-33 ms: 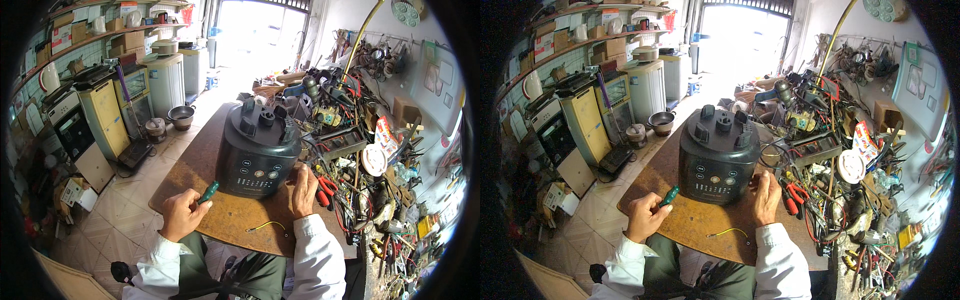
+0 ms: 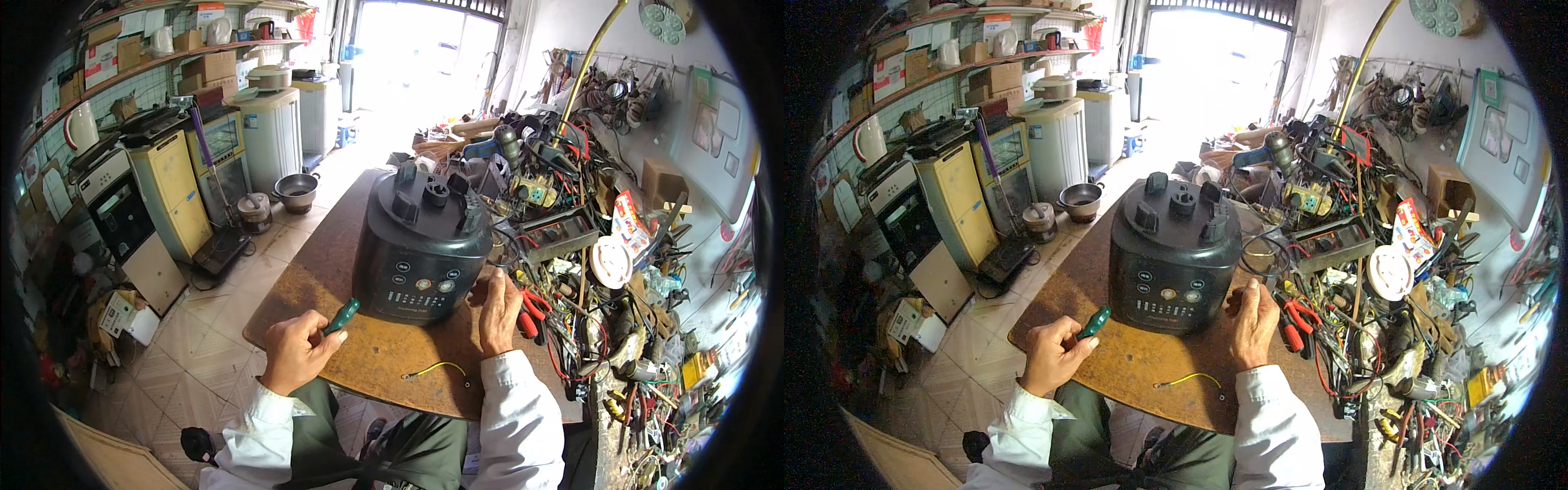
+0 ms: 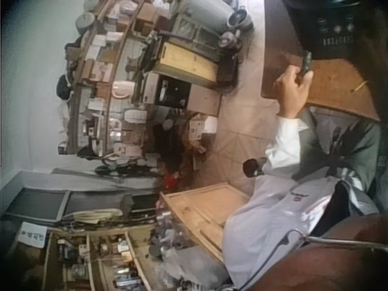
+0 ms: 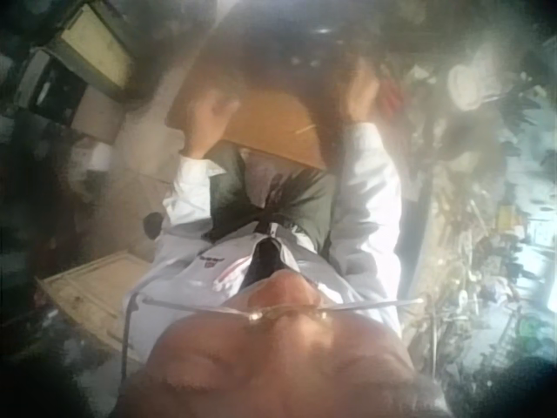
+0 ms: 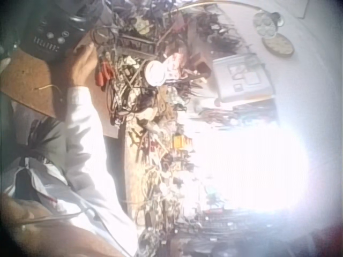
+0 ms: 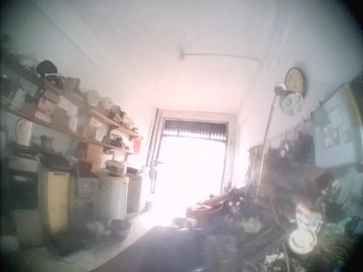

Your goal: The person uses a screwdriver to adjust the top of a black blender base, then presses buttons on the control panel. They attach the clear pitcher, run the blender briefly, and then disassemble it to inspect the blade assembly before reassembling it.

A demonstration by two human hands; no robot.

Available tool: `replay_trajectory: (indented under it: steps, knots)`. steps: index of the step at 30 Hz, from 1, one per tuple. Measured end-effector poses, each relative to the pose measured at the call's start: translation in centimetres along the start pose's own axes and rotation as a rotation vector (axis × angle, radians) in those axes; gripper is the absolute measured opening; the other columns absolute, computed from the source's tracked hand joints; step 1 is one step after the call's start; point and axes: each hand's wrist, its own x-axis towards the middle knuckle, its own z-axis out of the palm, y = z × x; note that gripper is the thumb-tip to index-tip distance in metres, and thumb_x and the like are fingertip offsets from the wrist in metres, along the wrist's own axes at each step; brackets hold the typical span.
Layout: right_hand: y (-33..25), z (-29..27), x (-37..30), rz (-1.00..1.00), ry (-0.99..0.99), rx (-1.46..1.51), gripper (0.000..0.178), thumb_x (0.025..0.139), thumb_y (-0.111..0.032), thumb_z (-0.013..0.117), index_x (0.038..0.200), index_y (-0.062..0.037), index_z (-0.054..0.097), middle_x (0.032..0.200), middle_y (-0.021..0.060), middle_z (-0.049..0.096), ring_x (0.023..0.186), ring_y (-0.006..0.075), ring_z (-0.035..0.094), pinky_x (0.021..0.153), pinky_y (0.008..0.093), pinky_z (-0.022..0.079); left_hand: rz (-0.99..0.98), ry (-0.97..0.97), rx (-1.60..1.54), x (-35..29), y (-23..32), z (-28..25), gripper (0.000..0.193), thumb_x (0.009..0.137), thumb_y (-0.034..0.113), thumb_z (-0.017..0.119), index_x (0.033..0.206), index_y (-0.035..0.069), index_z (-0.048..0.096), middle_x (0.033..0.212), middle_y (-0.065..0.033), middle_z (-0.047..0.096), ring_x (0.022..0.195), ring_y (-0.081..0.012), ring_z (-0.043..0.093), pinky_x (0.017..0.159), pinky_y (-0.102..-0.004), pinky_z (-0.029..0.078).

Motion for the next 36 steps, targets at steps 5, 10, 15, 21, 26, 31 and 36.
replay_trajectory:
  steps: [5,10,15,21,26,31,36]
  knots:
    - [-1.8,-0.9,0.0,0.021,0.010,0.022,0.056,0.110,-0.042,0.047,0.067,-0.0070,0.054,0.058,0.0004,0.052,0.049,0.0087,0.046,0.045,0.0257,0.036,0.016,-0.091,-0.277,-0.4,-1.0,0.1,0.028,0.089,0.024,0.082,0.087,0.001,0.067,0.062,-0.0047,0.059,0.056,-0.0073,0.052,0.051,-0.0281,0.041]
    - [-4.0,-0.9,-0.2,0.114,-0.313,0.042,0.047,0.105,-0.033,0.058,0.066,-0.0068,0.056,0.058,-0.0003,0.052,0.047,0.0075,0.044,0.043,0.0251,0.033,-0.008,-0.212,-0.388,-1.0,1.8,1.2,0.025,0.090,0.020,0.082,0.090,-0.001,0.069,0.064,0.0005,0.060,0.061,-0.0032,0.052,0.053,-0.0262,0.042]
    - [-5.3,-2.6,-0.2,0.232,-0.662,0.032,0.035,0.095,-0.031,0.076,0.072,-0.0064,0.066,0.064,-0.0061,0.055,0.061,0.0038,0.047,0.055,0.0252,0.036,-0.022,-0.220,-0.425,-0.6,5.2,4.8,0.025,0.088,0.020,0.083,0.091,0.000,0.068,0.065,-0.0021,0.065,0.061,-0.0029,0.056,0.054,-0.0255,0.045]
    - [-6.6,-1.3,-0.8,0.266,-0.791,0.060,0.022,0.090,-0.022,0.081,0.092,-0.0009,0.075,0.079,-0.0008,0.067,0.074,0.0082,0.058,0.065,0.0269,0.045,0.083,-0.124,-0.331,-0.3,7.5,8.5,0.031,0.086,0.027,0.085,0.094,0.004,0.068,0.064,-0.0044,0.064,0.055,-0.0098,0.060,0.051,-0.0296,0.047]
    - [-4.6,-3.7,0.1,0.219,-0.717,-0.067,0.023,0.079,-0.022,0.083,0.087,-0.0019,0.075,0.079,0.0042,0.069,0.071,0.0107,0.063,0.062,0.0281,0.048,0.129,-0.002,-0.378,-1.5,8.8,7.8,0.040,0.086,0.024,0.086,0.114,0.002,0.066,0.086,-0.0073,0.068,0.068,-0.0120,0.061,0.058,-0.0292,0.050]
    - [-0.5,-6.8,2.9,0.182,-0.176,0.413,0.028,0.095,-0.036,0.070,0.097,-0.0087,0.065,0.075,-0.0015,0.055,0.062,0.0087,0.052,0.060,0.0253,0.047,0.150,0.092,-0.309,-11.2,4.1,-0.3,0.026,0.085,0.013,0.082,0.105,0.003,0.067,0.082,-0.0049,0.064,0.063,-0.0161,0.059,0.056,-0.0296,0.047]
    - [6.1,-20.0,11.1,0.209,0.063,0.299,0.037,0.105,-0.038,0.058,0.129,-0.0112,0.065,0.093,0.0083,0.067,0.080,0.0164,0.061,0.072,0.0333,0.055,-0.530,0.259,-0.057,-26.9,-7.9,-2.8,0.021,0.093,0.023,0.072,0.095,0.002,0.070,0.080,-0.0174,0.069,0.068,-0.0290,0.069,0.062,-0.0381,0.052]
